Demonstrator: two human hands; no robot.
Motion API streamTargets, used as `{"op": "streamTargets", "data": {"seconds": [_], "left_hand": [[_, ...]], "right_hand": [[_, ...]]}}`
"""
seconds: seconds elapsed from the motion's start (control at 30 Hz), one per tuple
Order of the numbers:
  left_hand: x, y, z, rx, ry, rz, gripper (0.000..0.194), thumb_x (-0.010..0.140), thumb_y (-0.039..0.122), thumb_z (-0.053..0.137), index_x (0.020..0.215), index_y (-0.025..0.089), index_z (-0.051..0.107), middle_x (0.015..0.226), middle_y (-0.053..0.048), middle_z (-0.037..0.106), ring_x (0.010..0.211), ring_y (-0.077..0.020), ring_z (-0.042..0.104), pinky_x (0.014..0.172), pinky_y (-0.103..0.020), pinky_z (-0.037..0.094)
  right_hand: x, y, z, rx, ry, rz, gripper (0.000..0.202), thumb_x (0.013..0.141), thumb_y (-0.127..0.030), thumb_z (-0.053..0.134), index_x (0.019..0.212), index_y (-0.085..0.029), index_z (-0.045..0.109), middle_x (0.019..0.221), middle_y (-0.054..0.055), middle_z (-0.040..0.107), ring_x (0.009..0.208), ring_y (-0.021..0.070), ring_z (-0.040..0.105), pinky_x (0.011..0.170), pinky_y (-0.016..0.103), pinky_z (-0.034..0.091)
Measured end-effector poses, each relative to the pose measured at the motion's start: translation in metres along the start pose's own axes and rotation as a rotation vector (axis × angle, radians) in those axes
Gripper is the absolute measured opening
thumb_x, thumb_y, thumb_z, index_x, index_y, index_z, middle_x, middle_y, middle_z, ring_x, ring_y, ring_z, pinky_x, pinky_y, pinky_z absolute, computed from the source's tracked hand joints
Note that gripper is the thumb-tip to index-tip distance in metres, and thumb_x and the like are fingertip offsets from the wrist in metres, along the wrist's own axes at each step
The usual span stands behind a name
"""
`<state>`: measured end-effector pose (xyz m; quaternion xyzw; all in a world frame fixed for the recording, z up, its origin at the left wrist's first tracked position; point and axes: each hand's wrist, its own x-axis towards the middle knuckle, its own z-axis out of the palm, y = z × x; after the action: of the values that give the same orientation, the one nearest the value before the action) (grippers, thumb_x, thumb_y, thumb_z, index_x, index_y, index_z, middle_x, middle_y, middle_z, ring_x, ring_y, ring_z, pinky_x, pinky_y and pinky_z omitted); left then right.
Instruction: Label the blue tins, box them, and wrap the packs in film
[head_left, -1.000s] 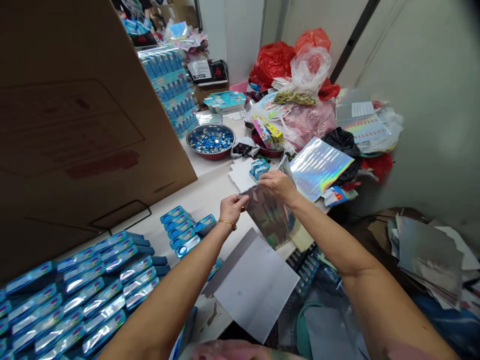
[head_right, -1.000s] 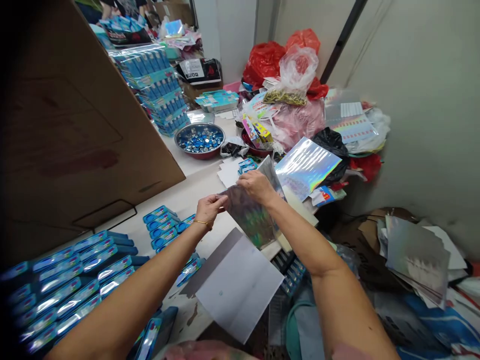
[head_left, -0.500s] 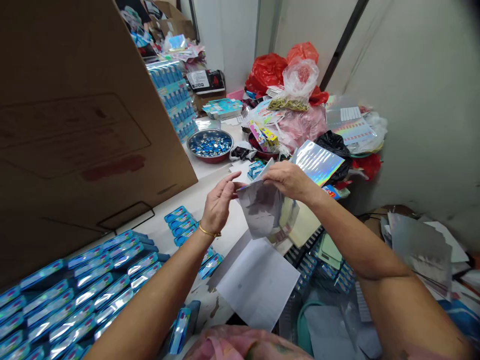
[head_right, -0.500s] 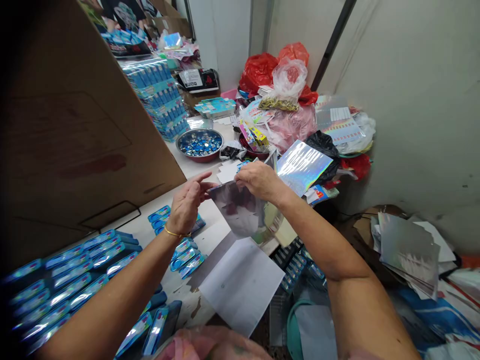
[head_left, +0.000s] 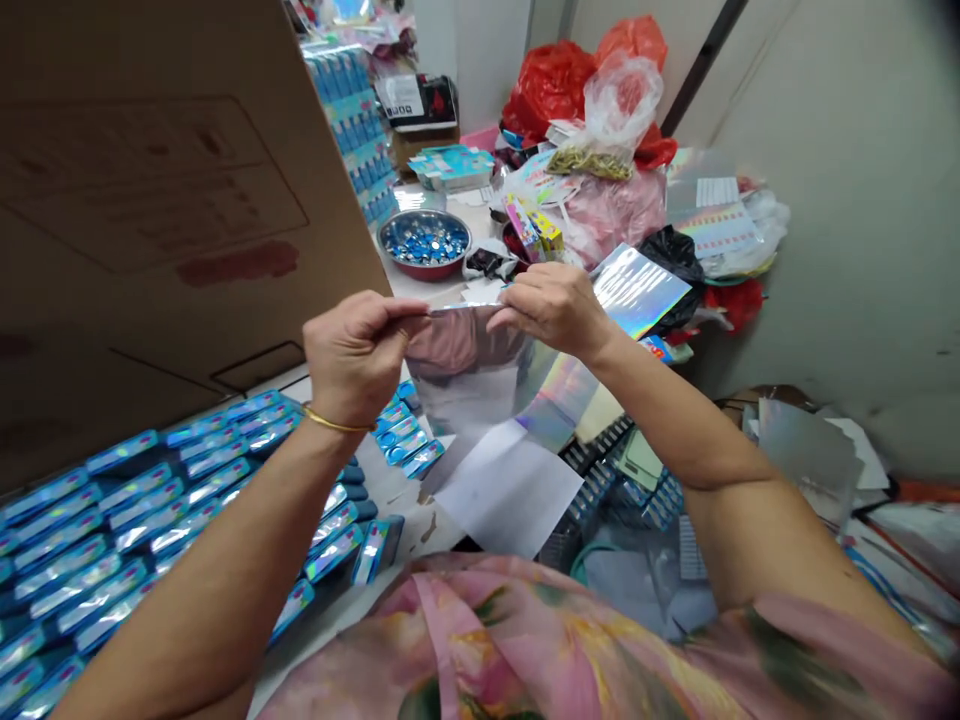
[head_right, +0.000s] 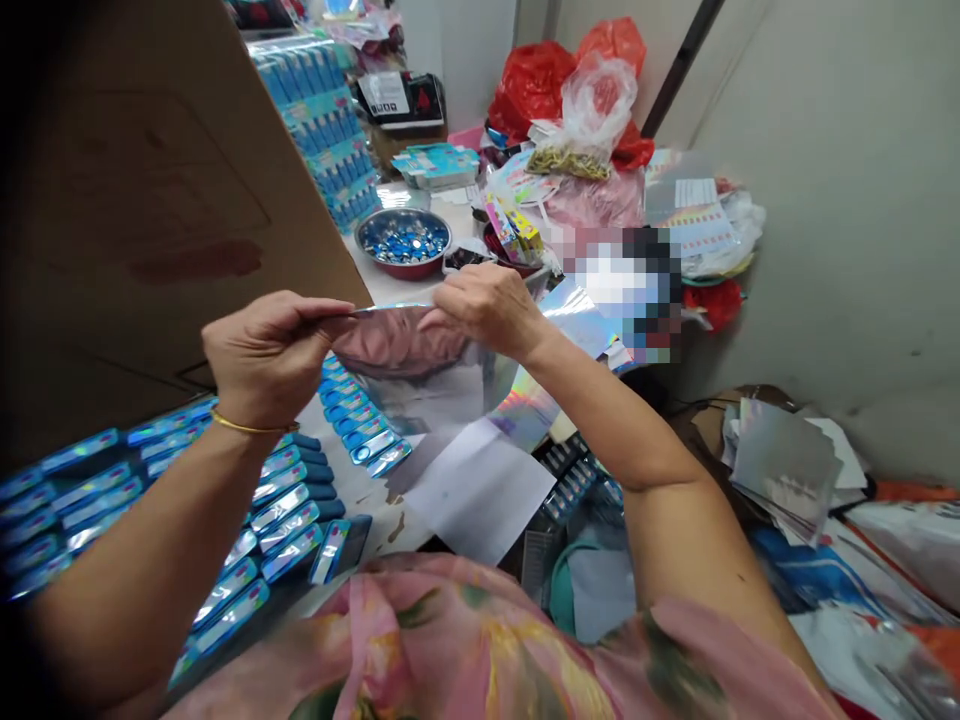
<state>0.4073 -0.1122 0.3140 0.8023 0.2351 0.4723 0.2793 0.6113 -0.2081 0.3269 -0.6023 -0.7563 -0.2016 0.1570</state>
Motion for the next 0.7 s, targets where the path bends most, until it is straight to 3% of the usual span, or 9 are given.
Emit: {"op": "streamTargets", "data": {"seconds": [0.17,0.3,0.37,0.47,0.57,0.63,0.7], "left_hand": [[-0.021,0.014,-0.018,0.057,-0.052,-0.078,0.007,0.069,0.026,0.064,0.071,0.020,0.067,0.067,0.002,0.065,0.063,-0.0108,0.057,0.061,-0.023,0.044],[-0.044,0.034,-0.031,-0.140,-0.121,-0.320,0.012,0.067,0.029,0.064,0.067,0.018,0.066,0.058,0.002,0.062,0.053,-0.0104,0.055,0.052,-0.022,0.044],[-0.056,0.033,-0.032,-0.279,-0.155,-0.453,0.014,0.065,0.031,0.066,0.064,0.016,0.064,0.054,0.002,0.060,0.048,-0.0098,0.053,0.048,-0.022,0.044],[-0.079,0.008,-0.022,-0.446,-0.198,-0.718,0.020,0.060,0.033,0.070,0.062,0.015,0.063,0.052,0.001,0.058,0.046,-0.0098,0.052,0.047,-0.023,0.045],[-0.109,-0.037,0.000,-0.603,-0.195,-1.031,0.030,0.049,0.034,0.075,0.067,0.013,0.064,0.057,0.001,0.060,0.049,-0.0097,0.054,0.049,-0.025,0.048],[-0.131,-0.065,0.015,-0.640,-0.158,-1.155,0.035,0.043,0.032,0.078,0.068,0.012,0.064,0.059,0.000,0.061,0.051,-0.0086,0.054,0.052,-0.024,0.048],[-0.148,-0.087,0.028,-0.631,-0.085,-1.231,0.033,0.041,0.030,0.078,0.065,0.012,0.064,0.058,0.000,0.061,0.051,-0.0076,0.053,0.052,-0.023,0.047]], "right_hand": [[-0.004,-0.015,-0.019,-0.036,-0.070,-0.091,0.065,0.082,-0.063,0.018,0.063,-0.014,0.055,0.056,0.001,0.049,0.061,0.0119,0.048,0.060,0.026,0.028],[-0.005,-0.027,-0.049,-0.017,-0.159,-0.207,0.062,0.083,-0.062,0.021,0.061,-0.016,0.058,0.055,0.001,0.050,0.060,0.0120,0.048,0.057,0.026,0.028],[-0.004,-0.029,-0.048,-0.021,-0.205,-0.256,0.059,0.083,-0.061,0.025,0.061,-0.017,0.059,0.055,0.002,0.052,0.059,0.0126,0.048,0.056,0.027,0.028],[-0.006,-0.027,-0.005,0.001,-0.273,-0.261,0.056,0.082,-0.060,0.031,0.060,-0.018,0.061,0.055,0.003,0.054,0.060,0.0139,0.049,0.055,0.027,0.028],[-0.016,-0.028,0.071,0.058,-0.367,-0.206,0.054,0.082,-0.058,0.036,0.060,-0.015,0.062,0.056,0.005,0.056,0.061,0.0143,0.049,0.055,0.027,0.027],[-0.026,-0.036,0.117,0.074,-0.428,-0.166,0.050,0.083,-0.053,0.039,0.061,-0.014,0.063,0.061,0.007,0.058,0.065,0.0147,0.049,0.058,0.028,0.029],[-0.035,-0.052,0.148,0.109,-0.402,-0.146,0.041,0.085,-0.045,0.041,0.073,-0.013,0.065,0.074,0.010,0.061,0.074,0.0157,0.050,0.064,0.029,0.031]]}}
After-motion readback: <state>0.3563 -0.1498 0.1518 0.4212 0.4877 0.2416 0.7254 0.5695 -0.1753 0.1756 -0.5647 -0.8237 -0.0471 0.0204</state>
